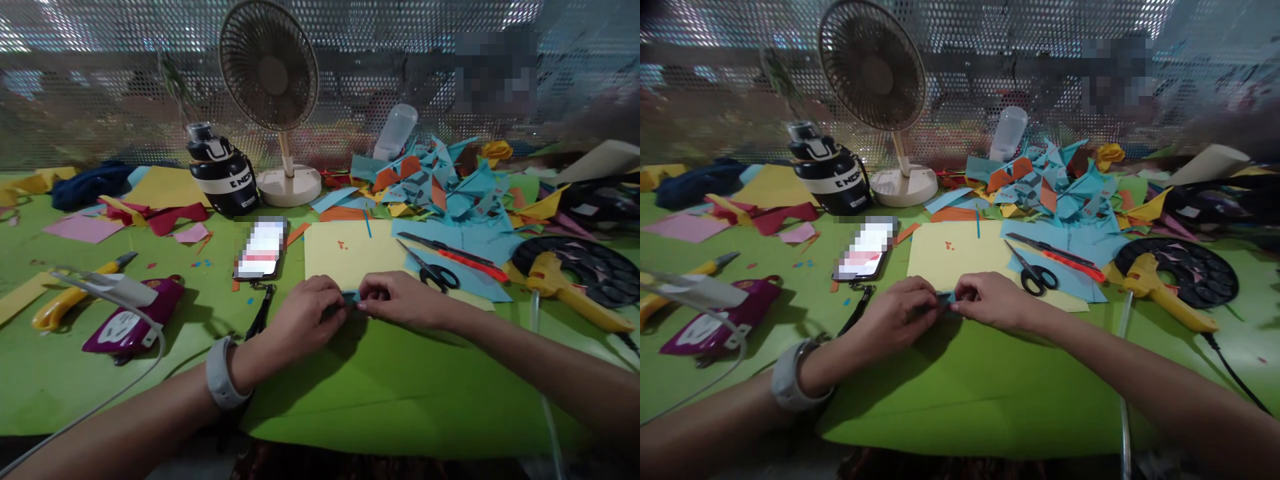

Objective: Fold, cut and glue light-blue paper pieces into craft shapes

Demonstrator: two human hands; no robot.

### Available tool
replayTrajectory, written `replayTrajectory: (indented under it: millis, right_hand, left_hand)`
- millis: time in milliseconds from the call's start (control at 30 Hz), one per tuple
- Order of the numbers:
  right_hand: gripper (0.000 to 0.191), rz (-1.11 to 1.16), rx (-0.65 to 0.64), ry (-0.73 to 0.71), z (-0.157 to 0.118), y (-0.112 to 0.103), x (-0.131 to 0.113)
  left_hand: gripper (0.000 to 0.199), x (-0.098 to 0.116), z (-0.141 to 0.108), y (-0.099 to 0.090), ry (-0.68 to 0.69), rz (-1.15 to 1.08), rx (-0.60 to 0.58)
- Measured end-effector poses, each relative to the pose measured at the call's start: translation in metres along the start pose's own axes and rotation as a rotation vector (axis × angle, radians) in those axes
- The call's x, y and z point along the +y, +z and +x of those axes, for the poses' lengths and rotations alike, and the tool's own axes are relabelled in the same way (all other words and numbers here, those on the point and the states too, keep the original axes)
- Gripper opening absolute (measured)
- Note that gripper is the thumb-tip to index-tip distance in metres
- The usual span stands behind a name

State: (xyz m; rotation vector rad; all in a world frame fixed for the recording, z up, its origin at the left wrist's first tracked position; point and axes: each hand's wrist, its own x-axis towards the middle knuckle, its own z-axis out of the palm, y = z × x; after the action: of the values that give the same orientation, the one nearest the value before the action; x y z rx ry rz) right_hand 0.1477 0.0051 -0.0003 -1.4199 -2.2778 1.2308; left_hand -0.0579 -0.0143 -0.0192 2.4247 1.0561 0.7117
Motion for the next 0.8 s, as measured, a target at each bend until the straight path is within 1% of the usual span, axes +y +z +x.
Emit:
replayTrajectory:
  millis: [133, 267, 367, 433, 500, 600, 800]
  right_hand:
    - [0.020, 0.062, 0.042, 0.028, -0.001, 0.003, 0.002]
    - [0.019, 0.129, 0.057, 0.027, -0.001, 0.005, 0.006]
    - [0.018, 0.144, 0.058, 0.026, 0.001, 0.006, 0.007]
    - [0.017, 0.114, 0.071, 0.030, 0.002, 0.006, 0.008]
    - [0.018, 0.075, 0.093, 0.028, 0.002, 0.006, 0.008]
    - [0.018, 0.051, 0.124, 0.017, 0.002, 0.005, 0.008]
    - [0.018, -0.004, 0.175, -0.007, 0.003, 0.006, 0.008]
  left_hand:
    - [0.011, 0.004, 0.003, -0.001, -0.097, -0.014, -0.017]
    - [0.010, 0.005, 0.005, -0.002, -0.144, -0.011, -0.043]
    - [0.001, 0.006, 0.005, -0.001, -0.168, 0.021, -0.018]
    - [0.007, 0.005, 0.004, 0.000, -0.136, 0.041, 0.015]
    - [0.012, 0.003, 0.003, 0.002, -0.066, 0.071, 0.037]
    - [0.012, 0.001, -0.002, 0.003, 0.062, 0.145, 0.043]
    - [0.016, -0.002, -0.008, 0.002, 0.225, 0.250, 0.052]
